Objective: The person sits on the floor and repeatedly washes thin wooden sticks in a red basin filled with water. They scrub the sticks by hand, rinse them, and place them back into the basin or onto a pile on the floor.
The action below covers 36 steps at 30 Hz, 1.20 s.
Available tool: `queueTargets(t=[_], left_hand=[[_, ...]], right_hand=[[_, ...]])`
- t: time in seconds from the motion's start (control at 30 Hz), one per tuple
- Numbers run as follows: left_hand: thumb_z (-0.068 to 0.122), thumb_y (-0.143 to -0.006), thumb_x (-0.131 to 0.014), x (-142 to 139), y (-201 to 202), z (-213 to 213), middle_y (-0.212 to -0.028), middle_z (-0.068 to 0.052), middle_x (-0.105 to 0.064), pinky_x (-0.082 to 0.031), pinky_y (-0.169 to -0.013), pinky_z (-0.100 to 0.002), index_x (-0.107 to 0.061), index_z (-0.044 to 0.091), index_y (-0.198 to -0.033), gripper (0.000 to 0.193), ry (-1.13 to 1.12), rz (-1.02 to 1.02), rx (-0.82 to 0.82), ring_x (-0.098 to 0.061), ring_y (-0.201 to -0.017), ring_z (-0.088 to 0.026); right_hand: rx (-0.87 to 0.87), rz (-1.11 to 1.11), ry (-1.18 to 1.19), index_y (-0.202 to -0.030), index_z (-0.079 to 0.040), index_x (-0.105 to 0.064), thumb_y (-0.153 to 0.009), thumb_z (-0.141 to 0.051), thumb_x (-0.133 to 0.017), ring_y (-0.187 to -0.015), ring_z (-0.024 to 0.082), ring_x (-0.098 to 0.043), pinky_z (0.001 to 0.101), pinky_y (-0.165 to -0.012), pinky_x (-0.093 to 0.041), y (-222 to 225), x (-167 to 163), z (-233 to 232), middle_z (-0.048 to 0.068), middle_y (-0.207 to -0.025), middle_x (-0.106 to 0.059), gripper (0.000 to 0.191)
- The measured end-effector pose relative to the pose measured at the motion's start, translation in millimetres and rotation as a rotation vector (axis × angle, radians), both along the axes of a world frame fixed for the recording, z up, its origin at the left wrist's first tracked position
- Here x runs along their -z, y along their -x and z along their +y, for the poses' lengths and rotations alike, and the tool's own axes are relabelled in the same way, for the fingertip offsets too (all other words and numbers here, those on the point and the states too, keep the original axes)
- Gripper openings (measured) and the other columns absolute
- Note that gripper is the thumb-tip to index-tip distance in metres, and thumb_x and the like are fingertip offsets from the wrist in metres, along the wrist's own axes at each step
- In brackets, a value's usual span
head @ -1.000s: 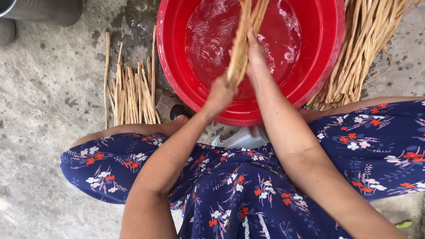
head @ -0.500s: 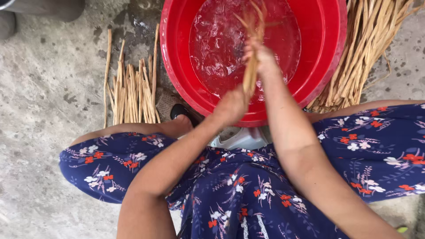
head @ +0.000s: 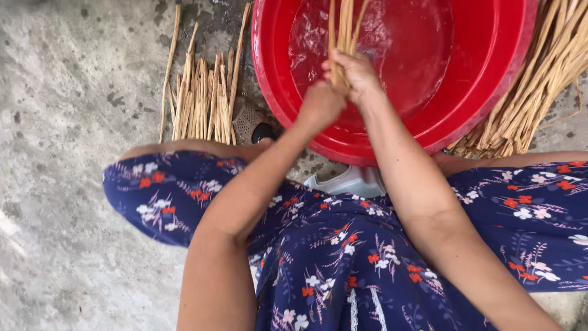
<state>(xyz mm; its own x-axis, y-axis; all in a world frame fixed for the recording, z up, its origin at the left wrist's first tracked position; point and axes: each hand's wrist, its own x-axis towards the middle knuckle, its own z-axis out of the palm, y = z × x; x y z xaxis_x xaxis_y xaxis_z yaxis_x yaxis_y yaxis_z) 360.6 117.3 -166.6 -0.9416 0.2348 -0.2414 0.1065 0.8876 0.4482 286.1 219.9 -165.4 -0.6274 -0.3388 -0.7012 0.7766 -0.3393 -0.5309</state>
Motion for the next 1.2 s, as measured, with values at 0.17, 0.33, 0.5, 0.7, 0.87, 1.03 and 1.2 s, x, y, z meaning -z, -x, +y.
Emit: queueTargets(t=[0.17, 0.33, 0.5, 0.7, 0.87, 1.03, 1.2], left_hand=[[0.037, -0.104, -0.047, -43, -49, 64, -0.075, -0.024, -0.069, -0.057, -0.069, -0.054, -0.071, 0.004, -0.095, 0.042, -0.152, -0.286, -0.139, -0.07, -0.072, -0.042], [0.041, -0.103, -0.045, -93, -65, 59, -0.08, -0.026, -0.071, -0.054, -0.077, -0.056, -0.065, 0.006, -0.115, 0.041, -0.143, -0.346, 0.018, -0.07, -0.078, -0.043], [0.035, -0.089, -0.056, -65, -17, 8, -0.105, -0.022, -0.069, -0.056, -0.077, -0.045, -0.047, 0.009, -0.14, 0.057, -0.341, -0.388, -0.303, -0.069, -0.093, -0.031], [0.032, -0.104, -0.045, -17, 1, -11, -0.086, -0.026, -0.068, -0.055, -0.073, -0.052, -0.069, -0.006, -0.099, 0.045, -0.391, -0.52, -0.533, -0.069, -0.085, -0.041], [0.022, -0.096, -0.048, -45, -41, 36, -0.08, -0.028, -0.067, -0.057, -0.07, -0.054, -0.065, -0.005, -0.094, 0.032, -0.155, -0.297, -0.007, -0.071, -0.078, -0.044], [0.028, -0.099, -0.051, -107, -75, 41, -0.081, -0.027, -0.068, -0.053, -0.074, -0.053, -0.067, -0.003, -0.099, 0.034, -0.328, -0.396, 0.048, -0.069, -0.077, -0.043], [0.038, -0.099, -0.052, -105, -60, -3, -0.081, -0.024, -0.07, -0.054, -0.075, -0.049, -0.068, 0.0, -0.101, 0.041, -0.238, -0.552, -0.143, -0.071, -0.077, -0.038]], right_hand=[[0.292, -0.19, 0.071, -0.106, 0.0, -0.065, -0.103, -0.021, -0.055, -0.044, 0.013, -0.052, 0.0258, -0.038, -0.049, 29, 50, 77, 0.004, -0.063, -0.059, 0.024], [0.565, -0.103, 0.108, -0.112, 0.001, -0.063, -0.099, -0.041, -0.051, -0.049, 0.016, -0.058, 0.0297, -0.045, -0.056, 34, 54, 114, 0.007, -0.067, -0.065, 0.046], [0.383, 0.037, 0.362, -0.131, 0.001, -0.046, -0.087, -0.047, -0.064, -0.076, 0.025, -0.07, 0.0397, -0.072, -0.066, 33, -2, 72, 0.015, -0.091, -0.072, 0.067], [-0.006, 0.052, 0.131, -0.119, 0.004, -0.056, -0.094, -0.007, -0.066, -0.07, 0.018, -0.07, 0.0288, -0.066, -0.065, 0, 4, -7, 0.013, -0.085, -0.068, 0.029], [0.244, -0.195, 0.06, -0.114, 0.001, -0.059, -0.097, -0.009, -0.061, -0.051, 0.015, -0.057, 0.0244, -0.044, -0.054, 31, 51, 57, 0.007, -0.07, -0.061, 0.02], [0.538, -0.225, 0.177, -0.11, -0.003, -0.061, -0.101, -0.019, -0.059, -0.046, 0.011, -0.051, 0.0236, -0.04, -0.047, 46, 89, 129, 0.005, -0.068, -0.063, 0.019], [0.681, -0.036, 0.279, -0.128, 0.0, -0.054, -0.095, -0.034, -0.06, -0.067, 0.021, -0.065, 0.0366, -0.063, -0.061, 54, 74, 133, 0.012, -0.083, -0.071, 0.048]])
